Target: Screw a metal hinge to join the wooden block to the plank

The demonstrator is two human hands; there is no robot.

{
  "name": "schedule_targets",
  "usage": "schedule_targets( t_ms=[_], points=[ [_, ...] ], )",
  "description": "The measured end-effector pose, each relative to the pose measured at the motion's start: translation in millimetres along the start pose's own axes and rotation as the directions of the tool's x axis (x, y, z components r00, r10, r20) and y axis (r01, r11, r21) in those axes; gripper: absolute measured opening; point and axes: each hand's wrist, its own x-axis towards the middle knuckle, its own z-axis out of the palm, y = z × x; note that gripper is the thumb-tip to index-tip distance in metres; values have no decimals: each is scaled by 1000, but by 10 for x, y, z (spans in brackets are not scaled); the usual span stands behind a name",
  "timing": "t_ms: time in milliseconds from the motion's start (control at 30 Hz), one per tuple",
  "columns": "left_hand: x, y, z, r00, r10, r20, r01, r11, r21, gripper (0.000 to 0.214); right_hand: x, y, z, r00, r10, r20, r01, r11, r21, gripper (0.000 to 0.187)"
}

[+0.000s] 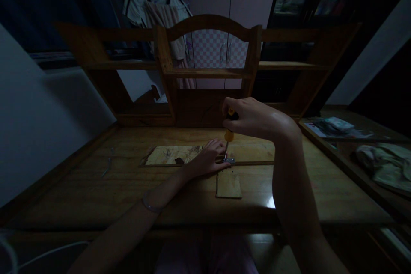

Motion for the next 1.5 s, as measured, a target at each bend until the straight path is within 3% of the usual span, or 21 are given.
schedule_targets(
  t_ms=[533, 967, 1433, 1500],
  points=[
    [8, 6, -2, 1000, -10, 23, 10, 1000, 28, 33, -4, -18, -13, 1000, 11, 10, -11, 1000, 2, 27],
    [18, -35, 24, 1000, 1, 24, 0, 1000, -27, 33, 4, -5, 13, 992, -121, -23, 122, 991, 45, 19],
    [-4, -17, 26, 998, -20, 52, 26, 993, -115, 30, 0, -52, -26, 999, -40, 9, 40, 999, 31, 23],
    [-22, -42, 34, 998, 3, 65, 3, 995, -103, 37, -4, -59, -31, 999, -38, 9, 38, 999, 30, 23]
  ],
)
